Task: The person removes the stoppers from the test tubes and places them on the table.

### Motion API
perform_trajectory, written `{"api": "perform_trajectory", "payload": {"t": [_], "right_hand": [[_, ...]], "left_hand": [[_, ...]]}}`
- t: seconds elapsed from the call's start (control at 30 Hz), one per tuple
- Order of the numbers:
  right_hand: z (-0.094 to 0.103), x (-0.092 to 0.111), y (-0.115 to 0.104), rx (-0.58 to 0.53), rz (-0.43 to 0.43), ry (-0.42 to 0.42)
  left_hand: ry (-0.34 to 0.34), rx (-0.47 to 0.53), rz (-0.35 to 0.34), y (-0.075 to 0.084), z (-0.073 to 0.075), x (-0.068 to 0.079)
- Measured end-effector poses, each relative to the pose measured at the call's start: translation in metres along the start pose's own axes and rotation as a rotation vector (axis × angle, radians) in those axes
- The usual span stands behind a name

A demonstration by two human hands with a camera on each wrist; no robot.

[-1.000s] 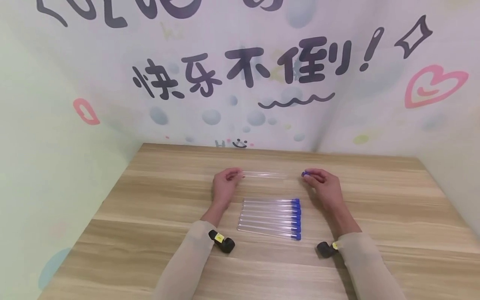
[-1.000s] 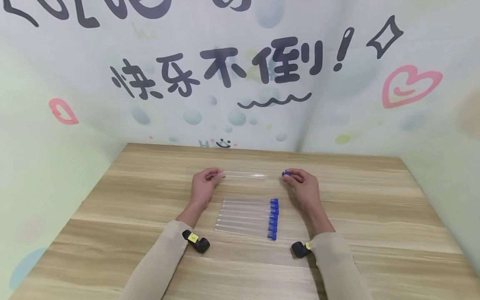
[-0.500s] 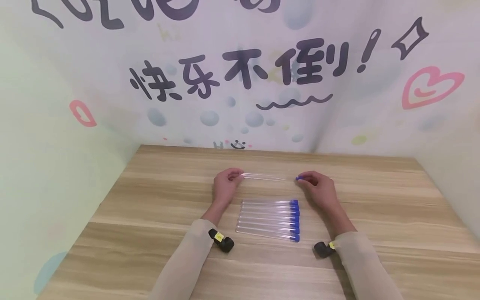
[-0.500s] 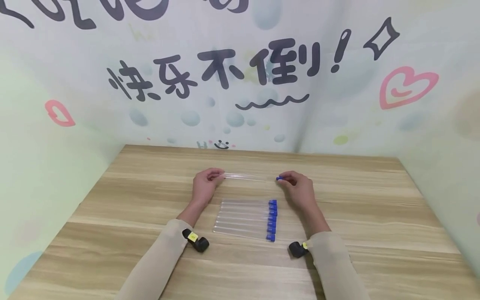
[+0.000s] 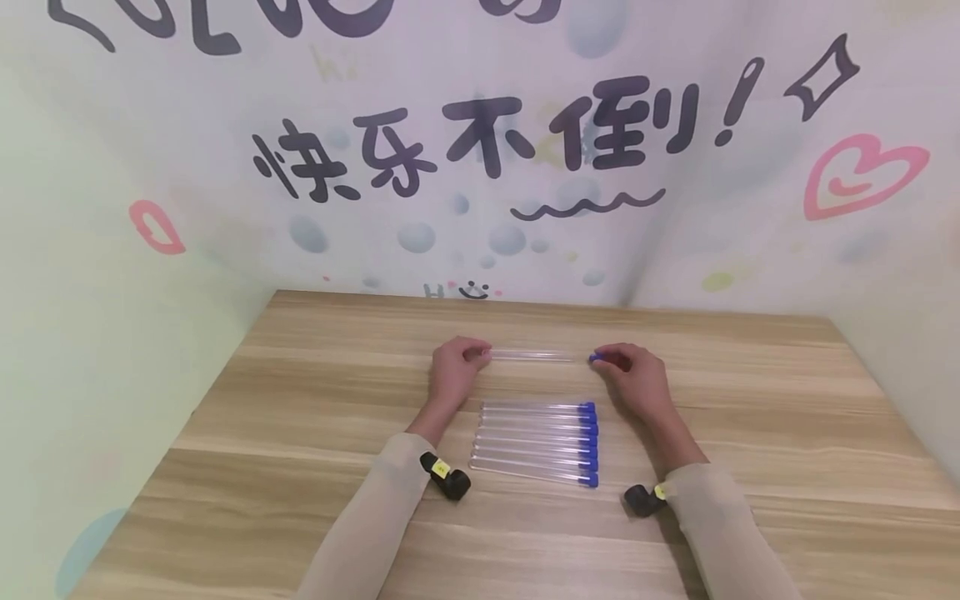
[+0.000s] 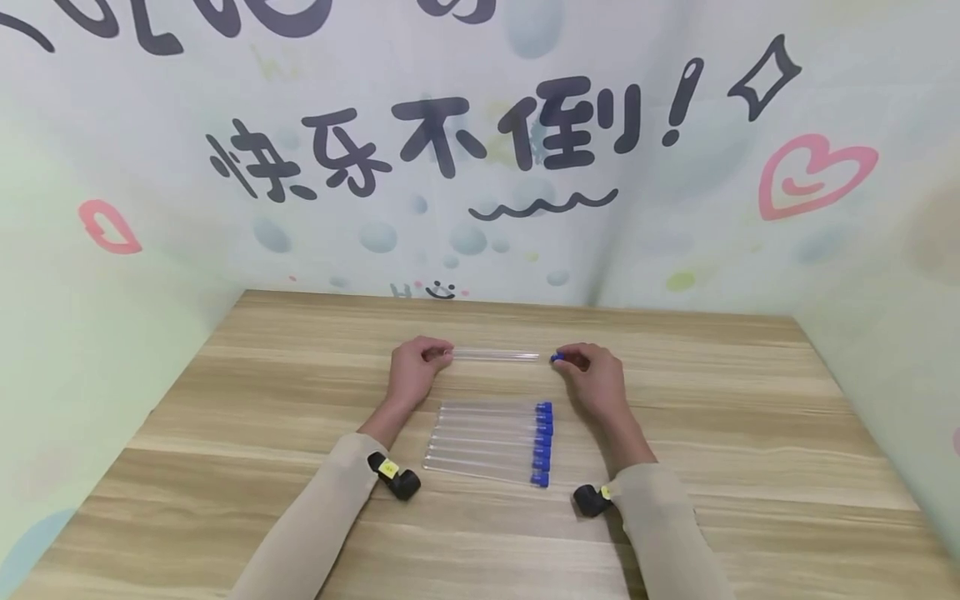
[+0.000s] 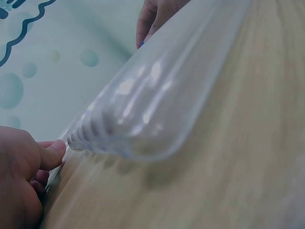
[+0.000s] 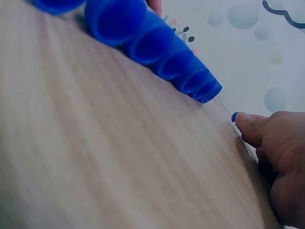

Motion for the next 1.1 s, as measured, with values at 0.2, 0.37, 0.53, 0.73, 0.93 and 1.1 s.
{"api": "perform_trajectory", "payload": {"t": [0.2, 0.37, 0.53, 0.73, 0.93, 1.1], "right_hand": [[-0.0012, -0.0008, 0.0004, 0.015, 0.004, 0.008], [-0.0025, -0.0013, 0.0016, 0.018, -0.002, 0.005], [-0.0043, -0.0025, 0.0017, 0.037, 0.018, -0.001], [-0.0028, -0.0013, 0.0, 0.058, 0.031, 0.003], [-0.0007, -0.0001, 0.0002, 0.041, 0.03, 0.002], [0.0003, 0.0001, -0.0003, -0.017, 0.023, 0.039]], "left_hand": [[0.001, -0.035, -0.026, -0.0004, -0.0022, -0.0012], [-0.018, -0.041, -0.034, 0.0002, -0.0026, -0.0018], [-0.036, -0.045, -0.011, 0.0018, -0.0014, -0.0024], [-0.054, -0.043, -0.002, 0.0028, -0.0014, -0.0016], [-0.06, -0.051, -0.012, 0.0034, -0.0015, -0.0014], [-0.043, -0.04, -0.004, 0.003, -0.0002, -0.001]]}}
Point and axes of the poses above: each hand's wrist, its own x-axis away from the middle knuckle, its own z-axis out of the back of the hand, y = z × x, the point moved 1 cm from there along -x, towards the middle knuckle, and after that the axes turned 10 degrees about -z, right-handed, at the moved point
